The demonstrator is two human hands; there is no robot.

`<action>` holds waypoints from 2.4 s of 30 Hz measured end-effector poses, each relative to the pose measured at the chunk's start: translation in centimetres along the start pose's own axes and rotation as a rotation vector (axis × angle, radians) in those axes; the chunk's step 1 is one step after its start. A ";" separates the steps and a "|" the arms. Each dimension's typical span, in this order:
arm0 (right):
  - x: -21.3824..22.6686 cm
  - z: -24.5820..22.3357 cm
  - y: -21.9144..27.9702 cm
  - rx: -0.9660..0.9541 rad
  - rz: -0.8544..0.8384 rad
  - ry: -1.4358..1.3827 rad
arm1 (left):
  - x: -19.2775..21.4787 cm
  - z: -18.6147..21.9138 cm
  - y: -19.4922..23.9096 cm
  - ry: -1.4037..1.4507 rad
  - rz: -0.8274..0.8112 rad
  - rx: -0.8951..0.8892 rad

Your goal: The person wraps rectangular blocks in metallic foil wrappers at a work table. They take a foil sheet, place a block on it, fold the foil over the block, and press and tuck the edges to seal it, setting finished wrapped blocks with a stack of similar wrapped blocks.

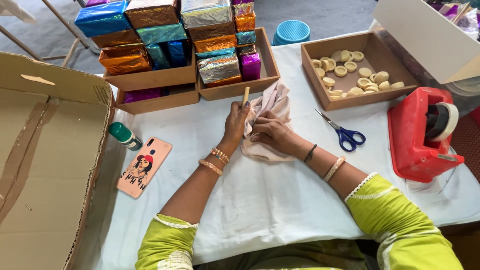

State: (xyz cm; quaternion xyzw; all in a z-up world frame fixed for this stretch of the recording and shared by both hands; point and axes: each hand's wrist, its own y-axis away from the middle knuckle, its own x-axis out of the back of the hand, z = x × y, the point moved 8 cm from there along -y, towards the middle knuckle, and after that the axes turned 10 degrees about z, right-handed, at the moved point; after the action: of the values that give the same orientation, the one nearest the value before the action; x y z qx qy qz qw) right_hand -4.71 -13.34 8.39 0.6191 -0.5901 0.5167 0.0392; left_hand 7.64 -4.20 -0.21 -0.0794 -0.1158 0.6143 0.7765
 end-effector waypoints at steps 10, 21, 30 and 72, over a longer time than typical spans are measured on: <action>9.3 5.8 2.0 -0.172 0.517 0.113 | 1.5 1.5 -0.8 0.196 -0.026 0.128; 10.5 0.5 1.2 -0.054 0.361 0.667 | 2.2 0.3 -1.4 0.226 -0.102 0.335; 4.4 4.6 1.9 -0.150 -0.032 0.538 | 1.7 0.7 -1.3 0.170 -0.160 0.322; 15.5 31.5 2.2 -0.816 -0.051 0.521 | -1.6 11.5 3.7 -0.572 -0.211 -0.727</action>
State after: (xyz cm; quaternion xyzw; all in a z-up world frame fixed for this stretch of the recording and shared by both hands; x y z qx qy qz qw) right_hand 8.72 -45.49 3.22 0.4177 -0.6997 0.3799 0.4379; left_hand 0.65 -5.10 9.68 -0.1615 -0.5400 0.4488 0.6934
